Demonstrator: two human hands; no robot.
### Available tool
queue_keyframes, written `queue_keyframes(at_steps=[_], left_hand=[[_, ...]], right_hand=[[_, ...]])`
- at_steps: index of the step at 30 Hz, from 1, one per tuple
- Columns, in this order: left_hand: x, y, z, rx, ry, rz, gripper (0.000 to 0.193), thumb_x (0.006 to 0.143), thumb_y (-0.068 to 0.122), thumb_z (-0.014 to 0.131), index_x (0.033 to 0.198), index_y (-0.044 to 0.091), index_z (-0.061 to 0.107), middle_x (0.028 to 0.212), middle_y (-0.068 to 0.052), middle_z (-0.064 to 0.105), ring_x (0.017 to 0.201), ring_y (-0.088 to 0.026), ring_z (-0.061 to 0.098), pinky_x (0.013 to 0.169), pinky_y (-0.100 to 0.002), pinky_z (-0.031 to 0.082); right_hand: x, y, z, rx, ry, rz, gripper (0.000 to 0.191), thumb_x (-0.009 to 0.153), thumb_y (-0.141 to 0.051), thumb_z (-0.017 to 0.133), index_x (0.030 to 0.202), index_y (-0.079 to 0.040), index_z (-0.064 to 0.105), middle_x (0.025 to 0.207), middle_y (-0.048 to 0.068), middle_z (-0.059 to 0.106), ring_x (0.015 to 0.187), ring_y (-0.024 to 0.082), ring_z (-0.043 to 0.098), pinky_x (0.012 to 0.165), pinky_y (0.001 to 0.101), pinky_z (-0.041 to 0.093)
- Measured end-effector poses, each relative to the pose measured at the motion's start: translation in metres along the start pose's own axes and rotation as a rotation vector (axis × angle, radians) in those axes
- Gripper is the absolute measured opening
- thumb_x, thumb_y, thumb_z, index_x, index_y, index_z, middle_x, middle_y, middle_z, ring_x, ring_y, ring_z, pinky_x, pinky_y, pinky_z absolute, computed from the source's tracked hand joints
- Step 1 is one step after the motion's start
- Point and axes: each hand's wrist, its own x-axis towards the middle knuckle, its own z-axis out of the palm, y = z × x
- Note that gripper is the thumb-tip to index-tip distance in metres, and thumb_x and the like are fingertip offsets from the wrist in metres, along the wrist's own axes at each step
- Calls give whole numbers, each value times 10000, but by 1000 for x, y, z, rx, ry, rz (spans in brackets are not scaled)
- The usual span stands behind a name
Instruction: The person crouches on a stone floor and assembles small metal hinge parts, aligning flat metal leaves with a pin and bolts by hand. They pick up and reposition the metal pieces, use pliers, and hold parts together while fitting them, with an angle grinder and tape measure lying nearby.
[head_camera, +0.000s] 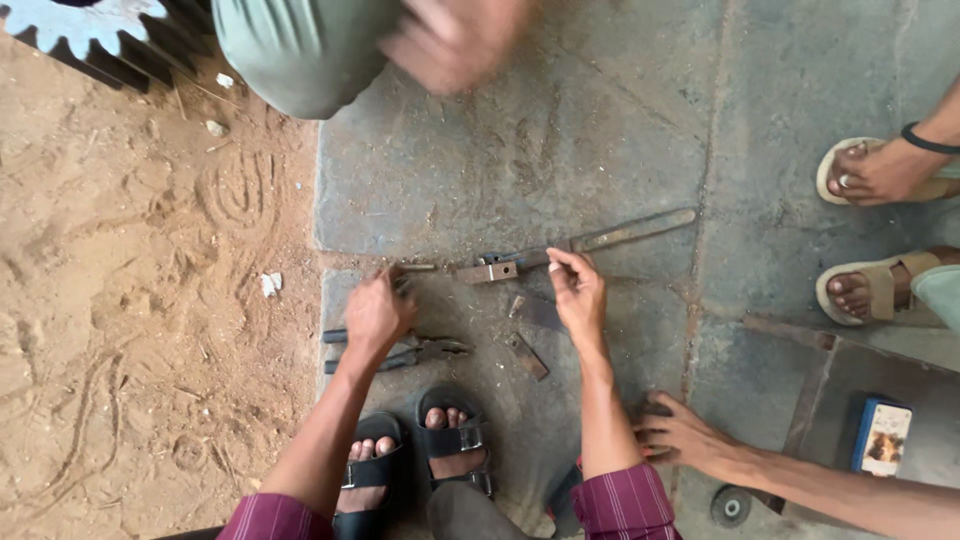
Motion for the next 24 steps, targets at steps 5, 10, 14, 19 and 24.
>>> queue_keyframes(at_steps=[5, 10, 14, 19, 24], left_hand=[[-8, -19, 0, 195, 114, 147, 242, 932, 247, 637, 1038, 49, 728, 916, -193, 710, 823, -359, 672, 747, -487, 516], [-17, -7, 23, 301, 83, 263, 256, 998, 239, 582, 1084, 33, 706, 1008, -179, 686, 881, -294, 619, 807, -436, 477], [-28, 7, 22, 284, 41, 283, 306, 956, 314, 615, 1137, 75, 674, 1111, -147, 651, 1071, -320, 581, 929, -464, 435], [-23, 28, 9, 153, 180, 384, 522, 904, 319, 651, 1339, 33, 611, 1318, -163, 604, 1221, -354, 527, 1055, -528, 360], [-13, 56, 12, -163, -158, 321, 388, 954, 281, 626, 1254, 49, 707, 1196, -165, 713, 1099, -363, 659, 942, -473, 498]], right_hand=[[4, -5, 23, -88, -33, 35, 273, 921, -113, 732, 1189, -66, 743, 1044, 47, 681, 833, 115, 669, 720, 264, 544], [-3, 3, 46, -248, -83, 99, 282, 884, -150, 812, 1129, -31, 741, 1052, 92, 689, 824, 137, 684, 711, 280, 546], [1, 16, 56, -57, -50, 248, 225, 861, -97, 797, 1070, -36, 742, 885, 46, 750, 749, 113, 667, 674, 268, 535], [8, 18, 55, 274, -168, 274, 161, 885, -22, 763, 1046, -31, 750, 866, -16, 716, 773, 58, 625, 691, 235, 504], [14, -3, 37, 148, -357, 191, 195, 904, -30, 750, 1098, -44, 762, 913, -3, 736, 790, 58, 624, 708, 226, 507]])
